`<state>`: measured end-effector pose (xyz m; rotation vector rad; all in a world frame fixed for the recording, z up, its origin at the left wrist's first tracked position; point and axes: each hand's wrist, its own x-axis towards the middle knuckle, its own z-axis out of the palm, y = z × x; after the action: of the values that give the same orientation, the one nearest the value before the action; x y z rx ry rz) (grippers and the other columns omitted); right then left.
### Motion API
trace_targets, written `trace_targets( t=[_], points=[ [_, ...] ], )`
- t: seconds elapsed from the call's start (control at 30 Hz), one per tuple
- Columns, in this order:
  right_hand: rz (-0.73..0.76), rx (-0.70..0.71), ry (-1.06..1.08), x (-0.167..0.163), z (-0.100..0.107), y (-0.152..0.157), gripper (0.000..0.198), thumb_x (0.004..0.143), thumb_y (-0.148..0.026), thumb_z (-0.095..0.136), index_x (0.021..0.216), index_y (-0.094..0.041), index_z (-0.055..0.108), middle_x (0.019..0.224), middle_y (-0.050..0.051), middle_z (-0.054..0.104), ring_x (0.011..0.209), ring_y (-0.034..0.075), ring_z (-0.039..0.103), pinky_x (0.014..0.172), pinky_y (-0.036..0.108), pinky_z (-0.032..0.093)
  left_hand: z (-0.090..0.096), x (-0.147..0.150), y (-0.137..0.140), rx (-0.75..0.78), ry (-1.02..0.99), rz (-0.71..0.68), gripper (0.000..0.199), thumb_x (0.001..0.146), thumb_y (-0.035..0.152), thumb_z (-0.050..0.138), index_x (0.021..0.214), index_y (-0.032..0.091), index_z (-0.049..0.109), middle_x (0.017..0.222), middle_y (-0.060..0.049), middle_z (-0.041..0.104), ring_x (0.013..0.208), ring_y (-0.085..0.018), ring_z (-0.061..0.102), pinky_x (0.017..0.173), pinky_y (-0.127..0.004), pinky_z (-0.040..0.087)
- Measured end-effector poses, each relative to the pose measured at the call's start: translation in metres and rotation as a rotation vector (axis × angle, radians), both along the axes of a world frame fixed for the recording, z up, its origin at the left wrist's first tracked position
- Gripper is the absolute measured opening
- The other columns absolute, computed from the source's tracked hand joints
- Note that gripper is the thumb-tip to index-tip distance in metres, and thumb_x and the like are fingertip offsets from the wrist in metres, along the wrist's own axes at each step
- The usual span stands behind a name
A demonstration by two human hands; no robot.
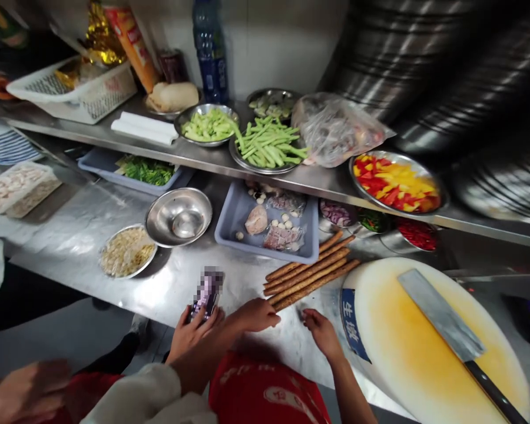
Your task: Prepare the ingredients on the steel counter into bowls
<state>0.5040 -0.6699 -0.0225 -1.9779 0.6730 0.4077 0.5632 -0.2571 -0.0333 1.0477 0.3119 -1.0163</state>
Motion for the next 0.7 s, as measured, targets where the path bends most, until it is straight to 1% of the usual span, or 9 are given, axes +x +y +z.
trace_targets(
  t=[0.07, 0.13, 0.23, 0.3, 0.4, 0.5, 0.57, 0.63, 0.7],
  points=[
    [0.015, 0.016, 0.002, -0.005, 0.001, 0.011, 0.046, 0.075, -0.057, 0.049, 0.087, -0.019, 0.071, 0.078, 0.006, 0.072, 0.074, 0.023, 0.066, 0.075, 0.036, 0.052, 0.012, 0.017, -0.032, 0.114, -0.151, -0.176, 0.032, 0.083, 0.059, 0.057, 0.099, 0.036, 0.072, 0.111, -0.006, 0.071, 0.134, -0.034, 0.053, 0.104, -0.052, 0.049],
    [0.021, 0.051, -0.008, -0.01, 0.003, 0.025, 0.043, 0.075, -0.056, 0.049, 0.082, -0.019, 0.069, 0.076, 0.005, 0.07, 0.074, 0.022, 0.064, 0.074, 0.034, 0.05, 0.025, 0.036, -0.075, 0.237, -0.282, -0.361, 0.032, 0.083, 0.059, 0.056, 0.09, 0.031, 0.072, 0.096, -0.006, 0.071, 0.114, -0.031, 0.064, 0.092, -0.046, 0.054],
    [-0.047, 0.14, 0.003, -0.025, 0.006, 0.047, 0.048, 0.076, -0.062, 0.051, 0.084, -0.018, 0.07, 0.076, 0.006, 0.07, 0.072, 0.021, 0.063, 0.07, 0.032, 0.05, 0.044, 0.058, -0.135, 0.348, -0.395, -0.553, 0.034, 0.08, 0.055, 0.061, 0.074, 0.021, 0.066, 0.071, -0.005, 0.065, 0.079, -0.026, 0.066, 0.074, -0.039, 0.051],
    [-0.122, 0.2, 0.024, -0.043, 0.011, 0.058, 0.055, 0.077, -0.067, 0.051, 0.087, -0.017, 0.072, 0.079, 0.007, 0.072, 0.071, 0.022, 0.064, 0.069, 0.032, 0.051, 0.054, 0.064, -0.158, 0.387, -0.455, -0.634, 0.034, 0.081, 0.05, 0.057, 0.068, 0.019, 0.061, 0.064, -0.003, 0.061, 0.066, -0.02, 0.061, 0.068, -0.034, 0.046],
    [-0.199, 0.19, 0.052, -0.082, 0.026, 0.06, 0.057, 0.078, -0.07, 0.054, 0.087, -0.017, 0.074, 0.082, 0.009, 0.075, 0.075, 0.025, 0.068, 0.07, 0.033, 0.055, 0.061, 0.059, -0.165, 0.436, -0.503, -0.678, 0.033, 0.083, 0.048, 0.049, 0.072, 0.018, 0.058, 0.068, -0.001, 0.061, 0.064, -0.016, 0.06, 0.064, -0.029, 0.043],
    [-0.202, 0.178, 0.057, -0.114, 0.041, 0.054, 0.055, 0.08, -0.07, 0.058, 0.089, -0.02, 0.077, 0.086, 0.008, 0.077, 0.082, 0.026, 0.072, 0.076, 0.031, 0.058, 0.068, 0.064, -0.157, 0.429, -0.465, -0.575, 0.038, 0.079, 0.054, 0.051, 0.081, 0.018, 0.063, 0.073, -0.003, 0.064, 0.066, -0.017, 0.06, 0.064, -0.03, 0.046],
    [-0.194, 0.189, 0.042, -0.119, 0.047, 0.052, 0.054, 0.081, -0.071, 0.057, 0.088, -0.021, 0.077, 0.086, 0.008, 0.078, 0.084, 0.026, 0.073, 0.078, 0.03, 0.058, 0.085, 0.091, -0.152, 0.442, -0.501, -0.405, 0.041, 0.075, 0.056, 0.054, 0.085, 0.019, 0.066, 0.072, -0.003, 0.065, 0.067, -0.018, 0.06, 0.067, -0.031, 0.048],
    [-0.209, 0.169, 0.013, -0.109, 0.049, 0.054, 0.055, 0.082, -0.07, 0.054, 0.086, -0.02, 0.076, 0.081, 0.008, 0.076, 0.08, 0.026, 0.072, 0.076, 0.031, 0.058, 0.118, 0.14, -0.148, 0.516, -0.643, -0.159, 0.037, 0.072, 0.054, 0.057, 0.083, 0.02, 0.067, 0.069, -0.003, 0.065, 0.067, -0.019, 0.06, 0.071, -0.033, 0.05],
    [-0.222, 0.148, -0.032, -0.092, 0.049, 0.057, 0.055, 0.083, -0.069, 0.051, 0.085, -0.019, 0.075, 0.077, 0.007, 0.074, 0.075, 0.026, 0.07, 0.073, 0.033, 0.057, 0.163, 0.193, -0.144, 0.661, -0.847, 0.111, 0.028, 0.074, 0.049, 0.058, 0.078, 0.022, 0.066, 0.07, -0.002, 0.067, 0.068, -0.02, 0.061, 0.074, -0.034, 0.051]
  ],
)
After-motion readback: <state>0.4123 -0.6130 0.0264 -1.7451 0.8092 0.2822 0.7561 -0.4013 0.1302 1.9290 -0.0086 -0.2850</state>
